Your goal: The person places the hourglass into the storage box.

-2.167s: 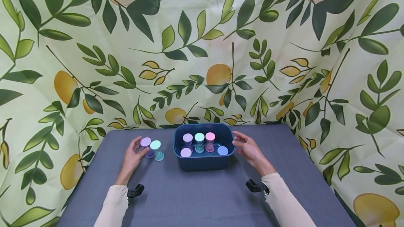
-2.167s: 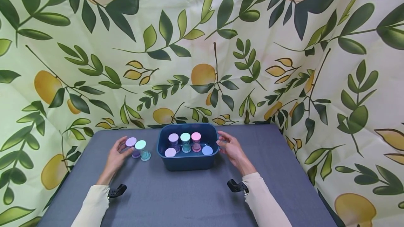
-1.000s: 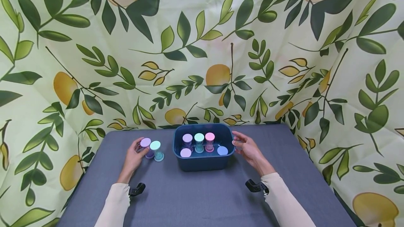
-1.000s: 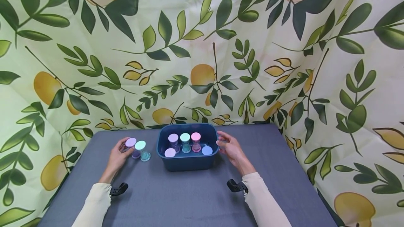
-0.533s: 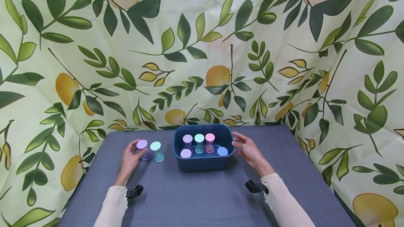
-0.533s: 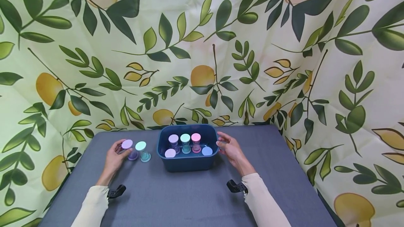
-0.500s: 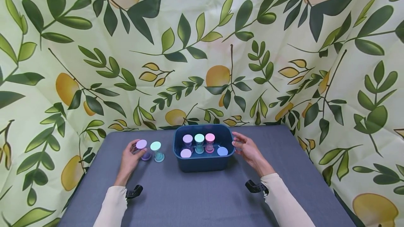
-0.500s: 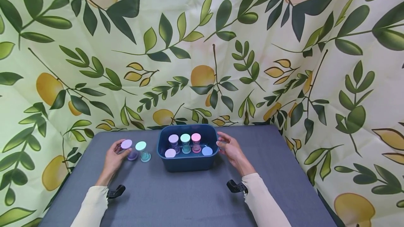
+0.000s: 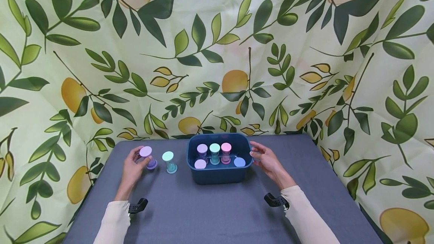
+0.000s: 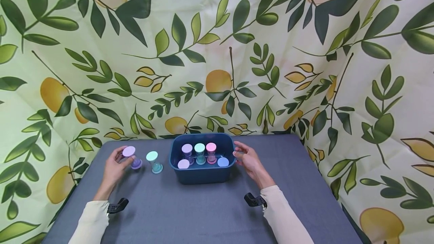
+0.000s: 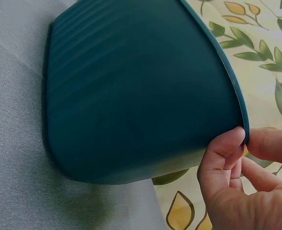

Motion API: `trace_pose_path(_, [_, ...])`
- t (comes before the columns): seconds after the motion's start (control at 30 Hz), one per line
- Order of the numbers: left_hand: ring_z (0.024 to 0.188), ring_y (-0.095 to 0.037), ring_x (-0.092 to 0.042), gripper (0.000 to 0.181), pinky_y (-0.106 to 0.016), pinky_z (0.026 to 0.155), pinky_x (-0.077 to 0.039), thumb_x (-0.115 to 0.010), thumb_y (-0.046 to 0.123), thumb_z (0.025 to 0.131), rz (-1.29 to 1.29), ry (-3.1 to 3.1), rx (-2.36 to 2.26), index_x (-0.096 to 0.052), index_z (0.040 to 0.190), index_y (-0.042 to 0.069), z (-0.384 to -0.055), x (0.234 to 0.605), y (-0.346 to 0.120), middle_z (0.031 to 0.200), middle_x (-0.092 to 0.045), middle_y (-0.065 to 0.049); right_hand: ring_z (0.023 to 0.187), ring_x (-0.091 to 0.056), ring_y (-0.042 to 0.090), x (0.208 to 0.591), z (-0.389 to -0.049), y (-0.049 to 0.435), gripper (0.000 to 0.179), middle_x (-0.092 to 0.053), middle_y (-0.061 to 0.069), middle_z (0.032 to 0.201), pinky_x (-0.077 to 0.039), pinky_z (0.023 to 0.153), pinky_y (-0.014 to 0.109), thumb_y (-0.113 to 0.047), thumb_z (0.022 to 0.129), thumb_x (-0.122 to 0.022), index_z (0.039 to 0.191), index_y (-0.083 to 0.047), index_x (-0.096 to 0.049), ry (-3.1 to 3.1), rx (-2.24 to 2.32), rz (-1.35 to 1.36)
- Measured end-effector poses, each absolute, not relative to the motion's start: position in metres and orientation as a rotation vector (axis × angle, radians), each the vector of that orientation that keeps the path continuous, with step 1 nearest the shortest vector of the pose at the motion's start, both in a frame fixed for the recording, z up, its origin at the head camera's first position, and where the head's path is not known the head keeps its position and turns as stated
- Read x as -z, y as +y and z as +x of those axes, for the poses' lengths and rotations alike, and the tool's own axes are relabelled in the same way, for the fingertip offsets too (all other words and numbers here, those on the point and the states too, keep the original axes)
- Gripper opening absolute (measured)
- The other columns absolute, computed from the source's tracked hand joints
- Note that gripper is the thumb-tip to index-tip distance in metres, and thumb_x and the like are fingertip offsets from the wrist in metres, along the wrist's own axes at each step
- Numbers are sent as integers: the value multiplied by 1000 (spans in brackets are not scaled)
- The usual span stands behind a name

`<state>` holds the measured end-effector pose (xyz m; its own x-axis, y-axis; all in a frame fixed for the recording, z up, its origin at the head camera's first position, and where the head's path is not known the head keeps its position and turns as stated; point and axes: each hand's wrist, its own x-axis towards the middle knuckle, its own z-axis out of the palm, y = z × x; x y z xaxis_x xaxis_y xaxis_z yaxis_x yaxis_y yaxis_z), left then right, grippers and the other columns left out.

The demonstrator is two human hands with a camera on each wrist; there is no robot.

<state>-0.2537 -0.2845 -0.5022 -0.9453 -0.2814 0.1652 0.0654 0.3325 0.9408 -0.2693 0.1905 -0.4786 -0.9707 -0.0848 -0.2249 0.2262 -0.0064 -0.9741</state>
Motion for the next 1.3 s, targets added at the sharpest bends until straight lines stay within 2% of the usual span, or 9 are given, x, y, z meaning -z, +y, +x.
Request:
trace_pose_path(0.33, [110, -2, -48, 56, 1, 83, -39, -70, 7, 89, 140, -2351, 1557, -46, 139, 0, -249, 485, -286, 134, -54, -19, 95, -50, 17, 479, -270, 190, 50, -46, 4, 114, -50, 79, 28, -6, 99, -53, 148, -13, -43, 2057, 2068, 149])
trace_pose_path(0.43, [110, -2, -48, 55, 0, 84, -40, -71, 9, 89, 124, -2359, 1534, -47, 138, 1, -247, 480, -286, 133, -55, -18, 95, -50, 16, 479, -270, 190, 50, -46, 4, 115, -50, 79, 28, -5, 100, -52, 148, -13, -43, 2046, 2073, 149])
trace_pose_path(0.47, [107, 2, -47, 55, -1, 85, -41, -71, 10, 89, 120, -2363, 1520, -48, 138, 2, -247, 478, -285, 133, -55, -18, 95, -50, 16, 479, -270, 190, 50, -46, 4, 114, -50, 79, 28, -5, 100, -52, 148, -13, -42, 2045, 2075, 146])
trace_pose_path(0.63, [104, 7, -47, 55, -1, 85, -41, -72, 13, 89, 86, -2342, 1511, -49, 138, 2, -243, 468, -282, 130, -56, -17, 95, -50, 15, 478, -269, 190, 50, -46, 5, 115, -50, 76, 26, -5, 100, -52, 148, -12, -42, 2040, 2085, 136])
trace_pose_path(0.97, [106, 8, -49, 54, -2, 85, -43, -73, 21, 89, 16, -2336, 1466, -51, 135, 5, -240, 449, -273, 127, -57, -9, 93, -51, 12, 481, -271, 190, 51, -47, 0, 111, -50, 74, 25, -3, 99, -52, 148, -12, -42, 1999, 2115, 139])
trace_pose_path(1.3, [108, 11, -50, 54, -7, 88, -46, -74, 20, 88, -98, -2327, 1447, -51, 136, 5, -234, 429, -257, 130, -60, -14, 96, -50, 15, 482, -271, 191, 51, -47, 0, 109, -50, 76, 27, -4, 99, -53, 148, -12, -42, 2010, 2108, 130])
